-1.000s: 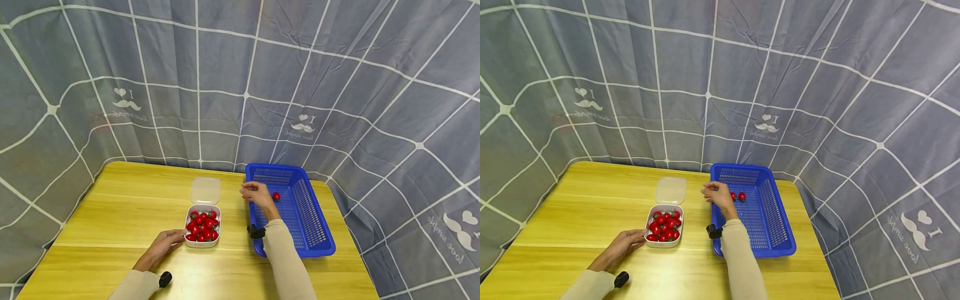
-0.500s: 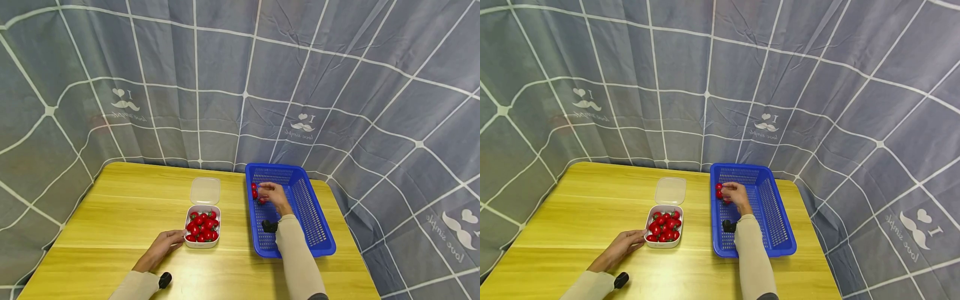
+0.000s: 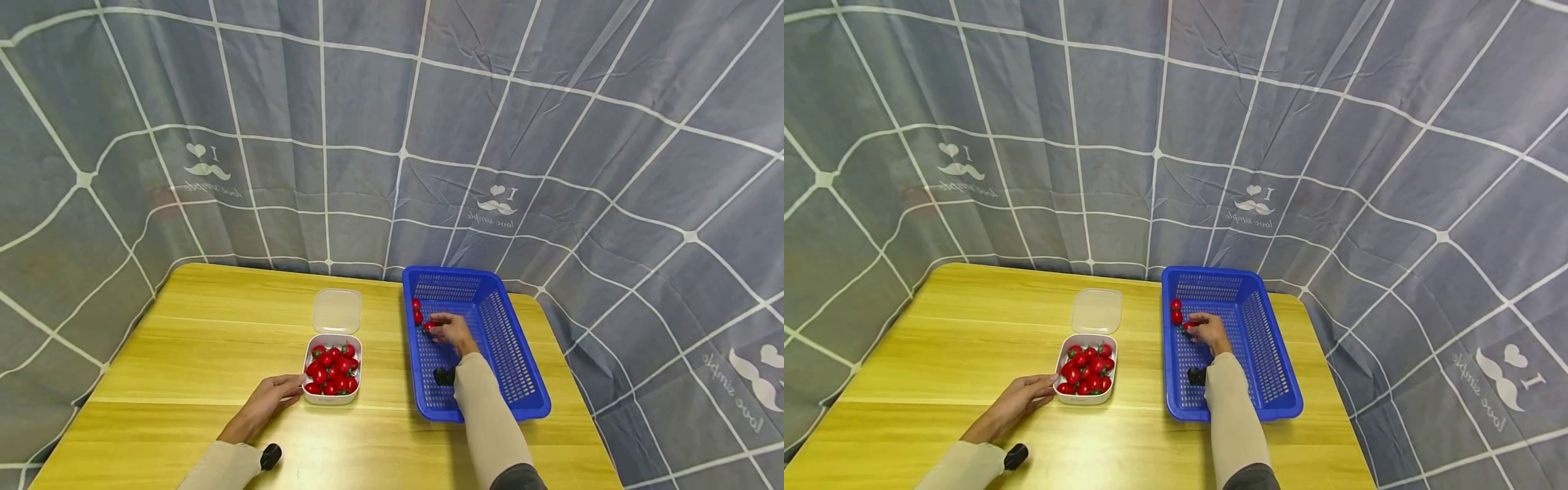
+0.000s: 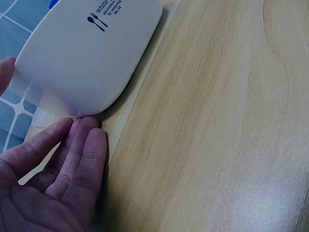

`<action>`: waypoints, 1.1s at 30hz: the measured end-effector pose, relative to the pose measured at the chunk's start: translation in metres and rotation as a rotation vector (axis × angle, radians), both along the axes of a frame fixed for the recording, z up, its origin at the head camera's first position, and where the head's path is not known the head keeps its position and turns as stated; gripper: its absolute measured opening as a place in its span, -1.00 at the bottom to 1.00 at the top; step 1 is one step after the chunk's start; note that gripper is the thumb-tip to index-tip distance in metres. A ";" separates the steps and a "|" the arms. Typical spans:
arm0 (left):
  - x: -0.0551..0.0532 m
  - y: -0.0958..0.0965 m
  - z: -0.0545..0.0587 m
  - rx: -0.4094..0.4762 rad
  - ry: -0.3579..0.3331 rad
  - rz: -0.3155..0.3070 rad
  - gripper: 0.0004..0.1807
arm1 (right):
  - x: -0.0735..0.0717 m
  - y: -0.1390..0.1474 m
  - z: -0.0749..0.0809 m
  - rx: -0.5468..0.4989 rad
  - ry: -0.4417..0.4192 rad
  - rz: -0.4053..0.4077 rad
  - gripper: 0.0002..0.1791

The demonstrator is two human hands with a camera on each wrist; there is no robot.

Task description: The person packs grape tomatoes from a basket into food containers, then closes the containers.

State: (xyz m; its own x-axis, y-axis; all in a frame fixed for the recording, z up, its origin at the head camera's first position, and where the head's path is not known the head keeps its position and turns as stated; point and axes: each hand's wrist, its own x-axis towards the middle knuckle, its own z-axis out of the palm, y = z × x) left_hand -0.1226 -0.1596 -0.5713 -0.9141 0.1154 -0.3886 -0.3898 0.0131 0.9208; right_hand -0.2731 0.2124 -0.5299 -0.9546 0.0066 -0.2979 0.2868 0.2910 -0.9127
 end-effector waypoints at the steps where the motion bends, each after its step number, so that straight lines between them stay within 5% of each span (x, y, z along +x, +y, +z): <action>1: 0.000 0.000 0.000 -0.003 0.001 -0.004 -0.34 | 0.000 0.001 -0.002 0.010 -0.002 0.002 -0.57; 18: 0.001 0.000 0.001 0.004 0.004 -0.007 -0.36 | -0.001 -0.005 -0.016 0.016 -0.118 0.140 -0.58; 33: 0.000 0.000 0.001 -0.003 0.004 -0.014 -0.34 | -0.001 -0.004 -0.016 -0.123 -0.191 0.126 -0.75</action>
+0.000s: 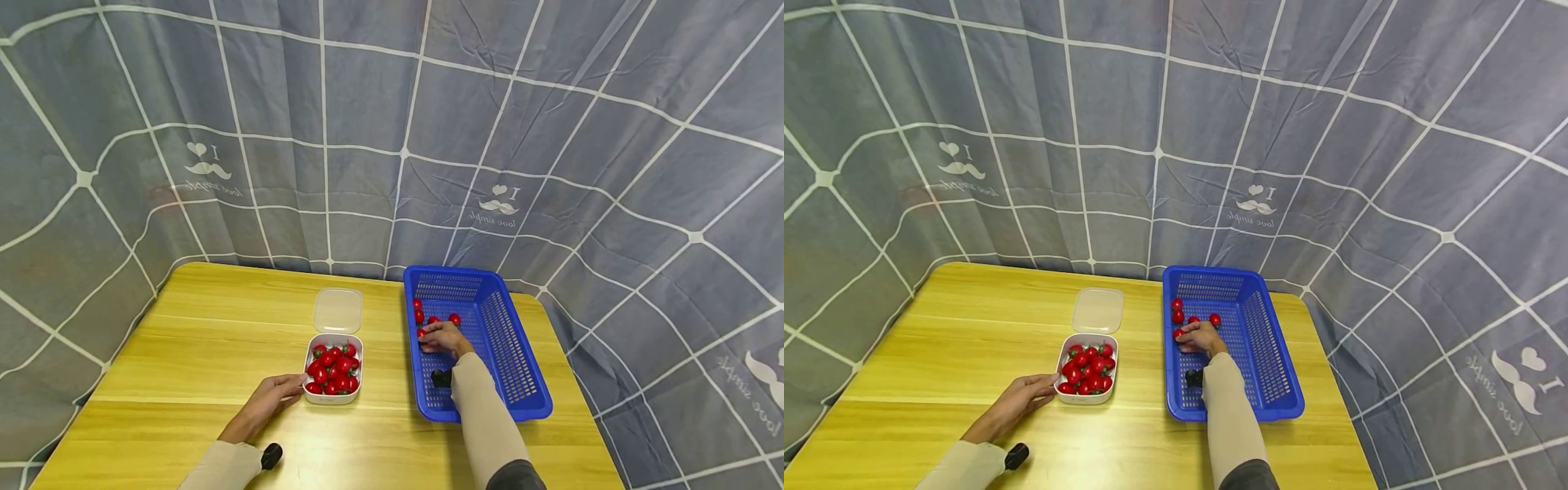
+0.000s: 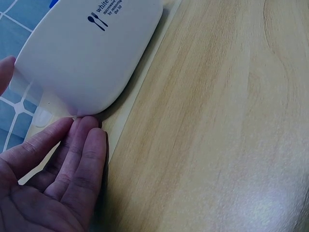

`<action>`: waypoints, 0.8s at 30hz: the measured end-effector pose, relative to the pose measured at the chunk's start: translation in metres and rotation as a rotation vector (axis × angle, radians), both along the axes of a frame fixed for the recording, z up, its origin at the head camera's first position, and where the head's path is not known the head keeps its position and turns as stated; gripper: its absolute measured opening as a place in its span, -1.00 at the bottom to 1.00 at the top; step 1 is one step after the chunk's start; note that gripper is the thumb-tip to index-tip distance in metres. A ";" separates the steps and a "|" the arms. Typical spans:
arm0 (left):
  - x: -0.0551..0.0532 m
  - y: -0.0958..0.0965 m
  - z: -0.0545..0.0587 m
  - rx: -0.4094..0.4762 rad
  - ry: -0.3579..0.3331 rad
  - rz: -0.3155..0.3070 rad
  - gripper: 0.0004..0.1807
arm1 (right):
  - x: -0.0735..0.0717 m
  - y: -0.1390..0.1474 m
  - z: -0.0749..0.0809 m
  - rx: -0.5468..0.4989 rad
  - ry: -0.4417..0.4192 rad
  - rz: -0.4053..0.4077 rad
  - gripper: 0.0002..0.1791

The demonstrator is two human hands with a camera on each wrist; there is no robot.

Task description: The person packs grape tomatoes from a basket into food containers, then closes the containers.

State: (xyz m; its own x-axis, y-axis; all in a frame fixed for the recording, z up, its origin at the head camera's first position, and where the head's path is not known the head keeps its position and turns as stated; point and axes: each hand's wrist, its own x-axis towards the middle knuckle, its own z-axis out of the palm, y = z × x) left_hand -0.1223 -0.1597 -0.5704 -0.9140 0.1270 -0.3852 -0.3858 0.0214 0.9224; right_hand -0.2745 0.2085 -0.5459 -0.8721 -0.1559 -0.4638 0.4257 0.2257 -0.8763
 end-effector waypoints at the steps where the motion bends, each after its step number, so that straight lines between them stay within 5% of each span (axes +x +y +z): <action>1: 0.000 0.000 0.000 0.002 -0.001 -0.002 -0.33 | 0.001 0.000 0.000 -0.014 0.000 0.000 -0.75; 24: 0.000 -0.001 -0.002 0.000 0.005 0.003 -0.36 | 0.009 -0.002 0.036 -0.068 0.114 -0.071 -0.68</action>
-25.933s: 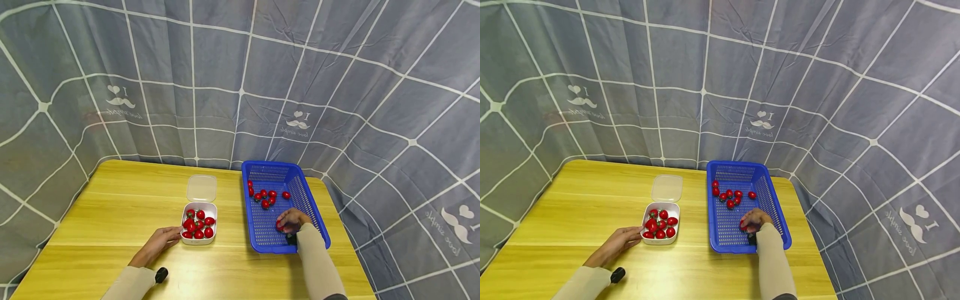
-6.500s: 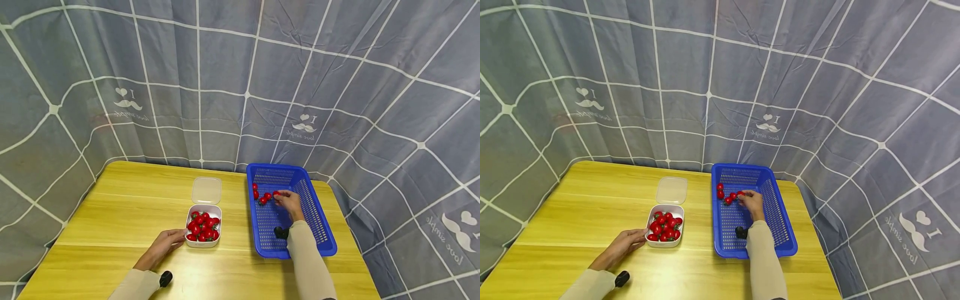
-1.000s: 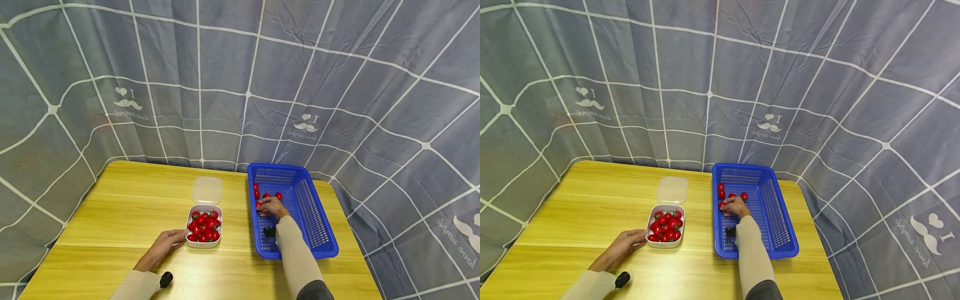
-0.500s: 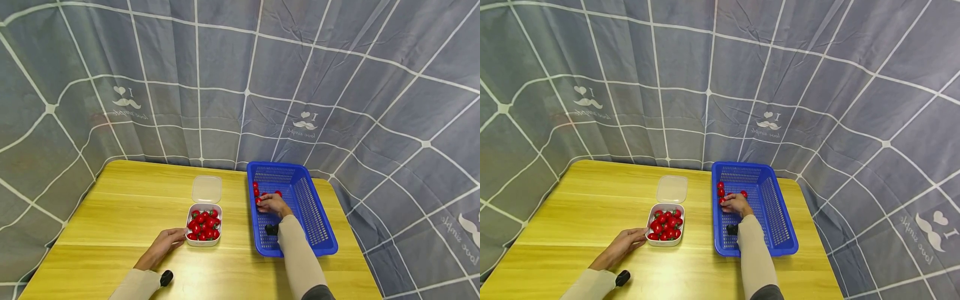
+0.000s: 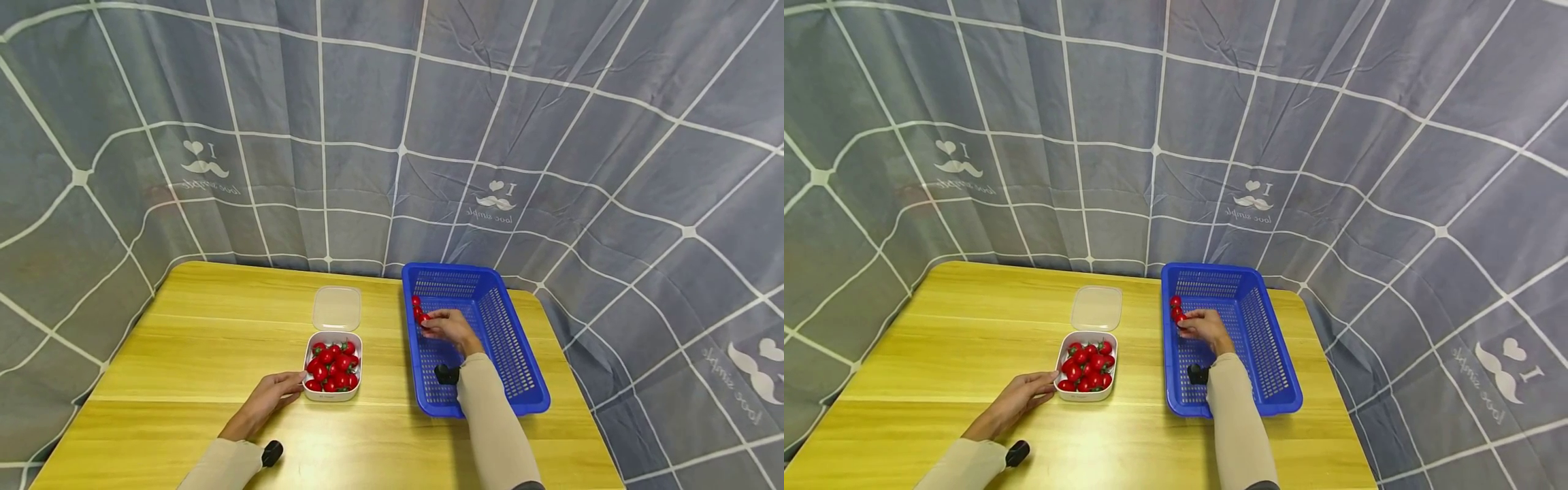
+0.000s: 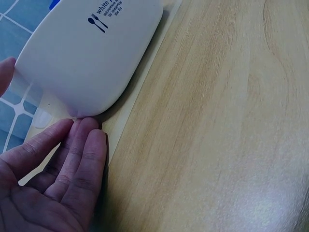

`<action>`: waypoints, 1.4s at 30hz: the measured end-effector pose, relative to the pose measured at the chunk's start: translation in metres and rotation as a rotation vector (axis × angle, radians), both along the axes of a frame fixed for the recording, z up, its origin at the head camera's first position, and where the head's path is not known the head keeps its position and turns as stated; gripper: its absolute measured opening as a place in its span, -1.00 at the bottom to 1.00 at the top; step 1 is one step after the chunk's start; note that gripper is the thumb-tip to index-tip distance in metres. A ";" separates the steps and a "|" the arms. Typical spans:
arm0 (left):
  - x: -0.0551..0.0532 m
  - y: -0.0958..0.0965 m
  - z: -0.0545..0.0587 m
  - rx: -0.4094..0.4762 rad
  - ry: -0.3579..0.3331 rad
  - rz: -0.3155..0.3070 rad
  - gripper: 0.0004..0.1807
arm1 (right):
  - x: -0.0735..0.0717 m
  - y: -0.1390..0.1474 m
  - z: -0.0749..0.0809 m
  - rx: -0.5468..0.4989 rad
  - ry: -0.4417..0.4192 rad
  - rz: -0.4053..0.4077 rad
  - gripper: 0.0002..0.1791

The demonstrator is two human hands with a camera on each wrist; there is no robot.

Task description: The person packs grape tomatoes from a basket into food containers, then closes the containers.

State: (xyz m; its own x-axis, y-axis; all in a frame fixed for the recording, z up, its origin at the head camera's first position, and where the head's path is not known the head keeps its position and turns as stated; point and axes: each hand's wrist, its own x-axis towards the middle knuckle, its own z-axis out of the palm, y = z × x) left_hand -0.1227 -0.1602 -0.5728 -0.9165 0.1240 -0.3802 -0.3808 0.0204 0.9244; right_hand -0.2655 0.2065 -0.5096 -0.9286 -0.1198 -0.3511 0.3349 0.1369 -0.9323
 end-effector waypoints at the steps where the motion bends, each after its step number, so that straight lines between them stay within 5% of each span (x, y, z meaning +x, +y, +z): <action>1: 0.000 0.000 0.000 0.000 0.000 0.000 -0.36 | 0.001 0.000 0.002 -0.007 0.004 -0.003 -0.68; 15: 0.001 0.000 0.002 -0.009 -0.003 0.008 -0.35 | 0.017 -0.011 0.030 -0.093 0.077 -0.015 -0.77; 24: 0.001 0.000 0.002 0.008 0.004 0.008 -0.35 | 0.031 -0.029 0.041 -0.149 0.134 0.116 -0.52; 42: 0.001 0.000 0.000 -0.012 -0.003 -0.002 -0.32 | 0.050 -0.087 0.037 -0.042 0.147 0.300 -0.67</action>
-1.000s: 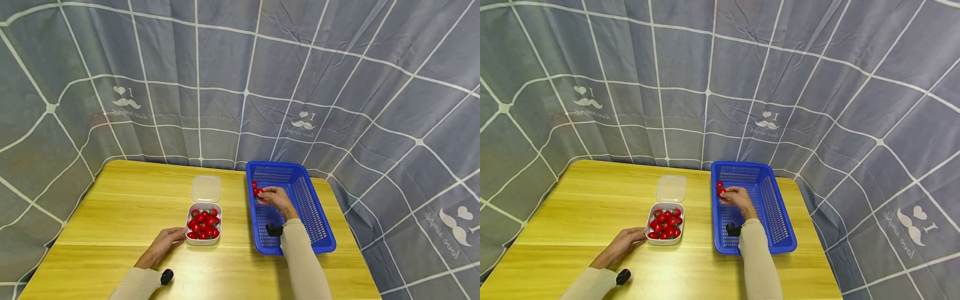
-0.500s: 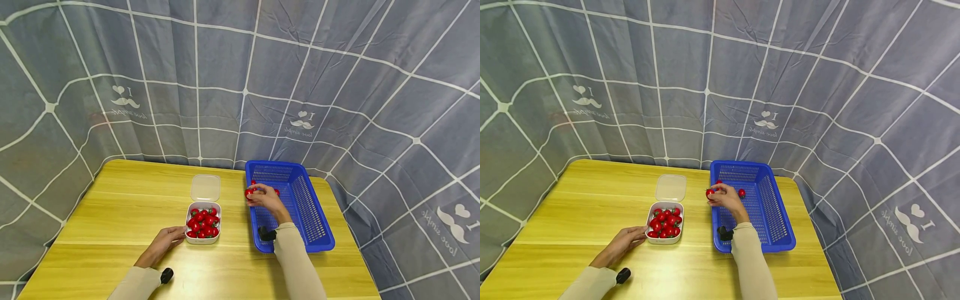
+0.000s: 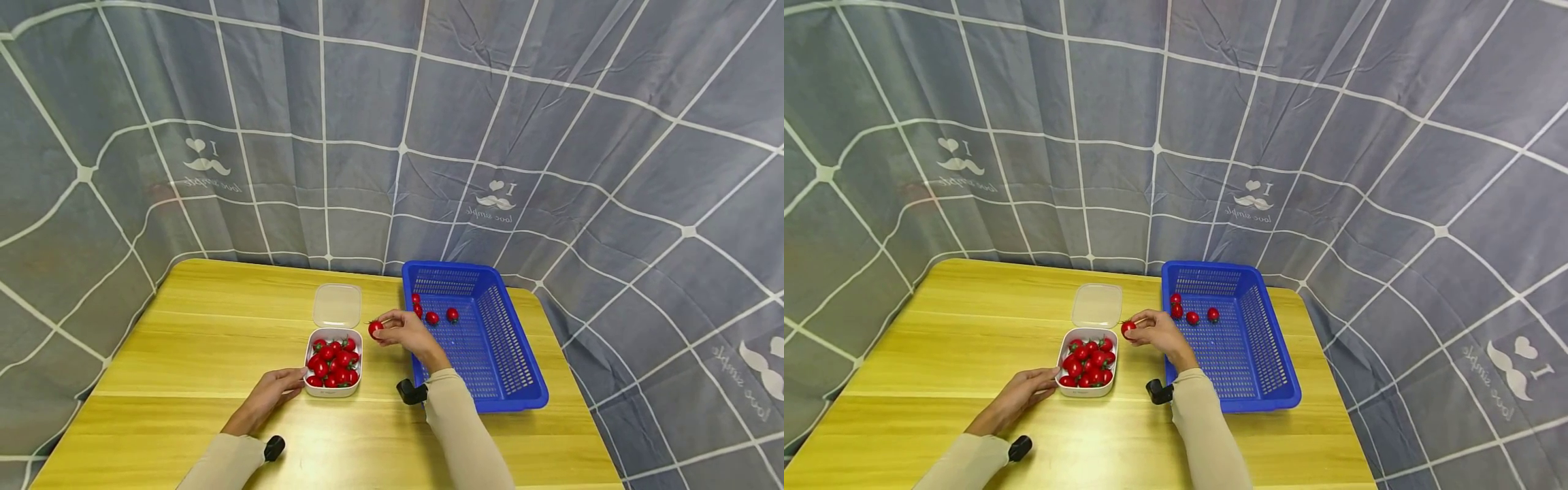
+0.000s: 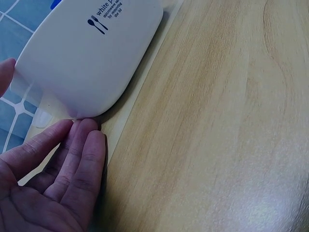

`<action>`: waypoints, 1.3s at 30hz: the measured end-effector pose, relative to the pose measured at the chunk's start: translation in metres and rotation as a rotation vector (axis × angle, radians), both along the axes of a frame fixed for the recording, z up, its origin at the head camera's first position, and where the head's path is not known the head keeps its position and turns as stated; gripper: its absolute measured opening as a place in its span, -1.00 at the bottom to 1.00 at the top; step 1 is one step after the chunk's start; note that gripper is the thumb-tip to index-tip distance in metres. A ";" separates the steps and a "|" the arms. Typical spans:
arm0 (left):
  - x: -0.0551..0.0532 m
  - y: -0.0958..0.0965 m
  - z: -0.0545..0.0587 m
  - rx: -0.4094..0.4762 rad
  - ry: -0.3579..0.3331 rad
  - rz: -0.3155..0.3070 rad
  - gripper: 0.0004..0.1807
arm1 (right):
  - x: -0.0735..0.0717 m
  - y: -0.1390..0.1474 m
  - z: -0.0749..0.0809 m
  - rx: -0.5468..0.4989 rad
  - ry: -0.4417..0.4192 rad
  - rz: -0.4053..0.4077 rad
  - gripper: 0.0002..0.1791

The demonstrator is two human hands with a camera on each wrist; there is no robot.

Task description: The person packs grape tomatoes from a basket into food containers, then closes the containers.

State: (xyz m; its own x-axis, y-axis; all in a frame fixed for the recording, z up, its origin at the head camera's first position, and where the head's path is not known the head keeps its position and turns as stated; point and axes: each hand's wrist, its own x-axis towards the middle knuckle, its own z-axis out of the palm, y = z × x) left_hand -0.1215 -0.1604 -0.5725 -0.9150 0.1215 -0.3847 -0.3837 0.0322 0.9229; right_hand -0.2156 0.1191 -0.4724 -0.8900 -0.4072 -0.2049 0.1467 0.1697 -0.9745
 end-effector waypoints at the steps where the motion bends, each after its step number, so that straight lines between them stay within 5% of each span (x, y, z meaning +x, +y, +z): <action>1: 0.000 0.000 0.000 0.000 0.000 0.001 -0.32 | 0.001 -0.004 -0.002 0.002 0.003 0.007 -0.67; 20: 0.000 0.000 0.000 0.009 0.001 0.010 -0.32 | 0.021 -0.054 -0.032 0.098 0.014 0.145 -0.69; 28: 0.000 0.000 0.000 -0.003 -0.004 0.010 -0.32 | 0.027 -0.068 -0.033 0.251 0.090 0.207 -0.71; 39: 0.001 0.000 0.002 0.014 -0.003 0.021 -0.35 | 0.028 -0.071 -0.034 0.263 0.065 0.212 -0.71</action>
State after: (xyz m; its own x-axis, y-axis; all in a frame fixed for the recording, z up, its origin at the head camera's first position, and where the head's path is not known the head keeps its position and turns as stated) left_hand -0.1205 -0.1600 -0.5701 -0.9163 0.1073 -0.3858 -0.3869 0.0116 0.9221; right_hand -0.1875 0.0479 -0.5069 -0.8058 -0.5255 -0.2730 0.0203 0.4363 -0.8996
